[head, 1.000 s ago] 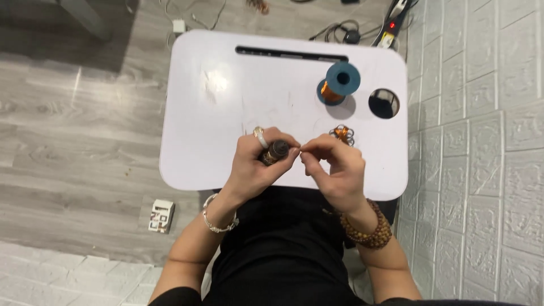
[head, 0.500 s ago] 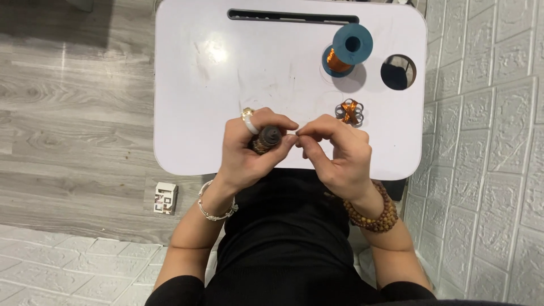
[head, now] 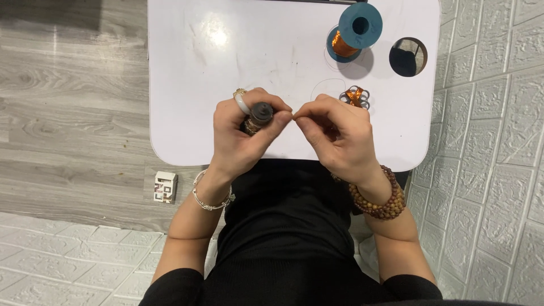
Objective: Manually winding thin copper wire onto the poles of a small motor armature
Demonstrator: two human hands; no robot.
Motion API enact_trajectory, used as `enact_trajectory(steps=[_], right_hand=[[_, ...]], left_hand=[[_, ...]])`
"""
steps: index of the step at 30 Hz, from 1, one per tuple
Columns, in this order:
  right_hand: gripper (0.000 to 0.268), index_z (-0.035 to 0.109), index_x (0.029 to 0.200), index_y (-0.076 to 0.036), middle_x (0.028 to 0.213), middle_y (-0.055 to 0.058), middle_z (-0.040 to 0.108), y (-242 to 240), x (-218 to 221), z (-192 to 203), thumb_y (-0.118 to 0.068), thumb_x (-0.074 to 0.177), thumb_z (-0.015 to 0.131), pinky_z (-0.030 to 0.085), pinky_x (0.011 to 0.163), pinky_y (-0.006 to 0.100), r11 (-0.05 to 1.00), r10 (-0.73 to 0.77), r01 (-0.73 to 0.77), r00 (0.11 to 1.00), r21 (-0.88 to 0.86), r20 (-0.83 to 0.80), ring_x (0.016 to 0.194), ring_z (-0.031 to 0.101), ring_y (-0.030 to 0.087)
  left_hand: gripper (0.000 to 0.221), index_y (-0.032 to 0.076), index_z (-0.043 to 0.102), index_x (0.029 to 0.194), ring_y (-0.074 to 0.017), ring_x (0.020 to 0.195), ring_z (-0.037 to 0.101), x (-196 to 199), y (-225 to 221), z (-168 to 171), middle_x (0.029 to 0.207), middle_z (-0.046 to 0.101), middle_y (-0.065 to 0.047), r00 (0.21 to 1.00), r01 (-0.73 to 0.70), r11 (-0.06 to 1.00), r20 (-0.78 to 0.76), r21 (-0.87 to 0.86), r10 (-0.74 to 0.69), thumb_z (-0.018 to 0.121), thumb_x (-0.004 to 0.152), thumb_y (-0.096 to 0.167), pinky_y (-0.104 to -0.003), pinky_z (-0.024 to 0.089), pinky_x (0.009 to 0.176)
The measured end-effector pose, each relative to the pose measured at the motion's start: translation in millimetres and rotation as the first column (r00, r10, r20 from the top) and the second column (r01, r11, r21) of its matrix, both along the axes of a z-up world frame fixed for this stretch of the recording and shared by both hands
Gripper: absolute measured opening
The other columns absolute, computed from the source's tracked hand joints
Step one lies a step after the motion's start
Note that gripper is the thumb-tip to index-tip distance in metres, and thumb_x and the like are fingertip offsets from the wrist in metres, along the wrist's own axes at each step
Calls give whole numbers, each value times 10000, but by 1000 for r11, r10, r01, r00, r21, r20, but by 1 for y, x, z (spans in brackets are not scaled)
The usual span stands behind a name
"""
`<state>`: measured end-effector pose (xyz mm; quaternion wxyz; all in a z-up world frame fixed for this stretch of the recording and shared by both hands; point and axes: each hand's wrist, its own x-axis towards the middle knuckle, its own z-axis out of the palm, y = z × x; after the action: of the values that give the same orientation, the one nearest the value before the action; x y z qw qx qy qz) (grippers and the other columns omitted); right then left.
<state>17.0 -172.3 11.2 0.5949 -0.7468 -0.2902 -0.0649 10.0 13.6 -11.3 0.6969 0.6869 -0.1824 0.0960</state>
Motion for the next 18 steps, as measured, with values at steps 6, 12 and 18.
enact_trajectory(steps=[6,12,18], right_hand=[[72,663,938,72,583,92,544,2,-5,-5,41,955,601,404,440,222,994,-14,34,984,105,-178,491,417,100],[77,665,943,73,599,92,559,8,-10,-10,29,956,603,454,482,232,984,-59,85,986,158,-159,530,475,107],[96,678,1022,74,753,134,679,10,-4,-4,27,940,658,549,595,324,995,-104,103,983,14,151,632,639,223]], left_hand=[[36,36,723,929,-93,596,567,-4,0,-7,713,655,-57,999,2,998,-46,-66,-5,725,894,27,-251,475,575],[64,51,718,925,-128,655,607,-6,-8,-3,741,664,-50,999,-38,999,8,-38,39,737,879,11,-261,503,638],[70,49,691,915,-167,666,617,-6,-8,0,737,654,-64,996,-65,998,61,-9,65,708,878,-8,-284,507,636]])
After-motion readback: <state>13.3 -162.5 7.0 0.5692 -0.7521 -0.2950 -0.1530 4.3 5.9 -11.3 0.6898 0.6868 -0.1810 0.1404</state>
